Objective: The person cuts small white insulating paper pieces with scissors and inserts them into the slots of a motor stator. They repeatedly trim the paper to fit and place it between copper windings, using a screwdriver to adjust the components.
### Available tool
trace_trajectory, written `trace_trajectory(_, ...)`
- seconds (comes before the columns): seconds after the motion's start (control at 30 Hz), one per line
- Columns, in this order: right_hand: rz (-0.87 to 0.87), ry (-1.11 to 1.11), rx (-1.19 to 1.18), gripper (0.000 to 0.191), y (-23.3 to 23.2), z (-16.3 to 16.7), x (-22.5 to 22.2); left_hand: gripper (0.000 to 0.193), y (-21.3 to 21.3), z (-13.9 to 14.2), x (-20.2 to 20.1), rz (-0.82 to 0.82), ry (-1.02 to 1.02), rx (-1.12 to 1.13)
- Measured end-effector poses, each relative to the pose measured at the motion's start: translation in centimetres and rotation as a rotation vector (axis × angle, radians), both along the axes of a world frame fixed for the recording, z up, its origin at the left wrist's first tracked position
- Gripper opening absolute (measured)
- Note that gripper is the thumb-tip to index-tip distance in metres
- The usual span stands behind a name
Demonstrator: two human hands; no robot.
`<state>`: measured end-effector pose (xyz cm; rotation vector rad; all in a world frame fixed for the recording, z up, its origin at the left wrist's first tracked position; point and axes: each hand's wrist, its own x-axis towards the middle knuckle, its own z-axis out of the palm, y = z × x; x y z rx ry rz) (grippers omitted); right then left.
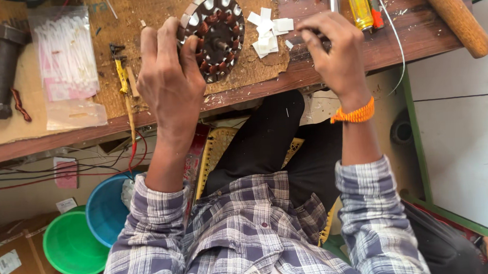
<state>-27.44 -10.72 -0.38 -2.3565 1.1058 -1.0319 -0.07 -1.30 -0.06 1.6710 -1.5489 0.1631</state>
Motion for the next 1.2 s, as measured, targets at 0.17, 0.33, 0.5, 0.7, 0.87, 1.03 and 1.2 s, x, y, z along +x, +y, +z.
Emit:
trace_trajectory(0.17,0.071,0.132,-0.002,0.030,-3.4,-0.4,1.4,0.026,0.0,0.0,-0.1,0.030,-0.012,0.026)
trace_trajectory(0.33,0.073,0.190,0.103,0.057,-4.2,-0.1,1.4,0.033,0.0,-0.1,0.1,-0.057,0.108,-0.051)
trace_trajectory(0.5,-0.013,0.172,0.280,0.068,-3.9,-0.4,1.1,0.028,-0.6,-0.3,-0.2,-0.014,0.217,-0.122)
trace_trajectory(0.7,-0.134,0.093,0.353,0.074,-3.3,-0.7,0.6,0.020,-0.8,-0.6,0.2,0.006,0.231,-0.006)
trace_trajectory(0.87,-0.101,0.077,0.353,0.061,-3.4,-1.1,0.2,0.021,-0.6,-0.6,0.1,0.021,0.168,-0.044)
trace_trajectory(1.03,-0.053,0.056,0.309,0.027,-3.3,-1.5,0.2,0.046,0.3,-1.6,0.4,-0.250,0.856,-0.025)
trace_trajectory(1.2,-0.070,0.066,0.256,0.022,-3.3,-1.1,0.7,0.032,0.2,-3.0,0.4,-0.197,0.936,-0.002)
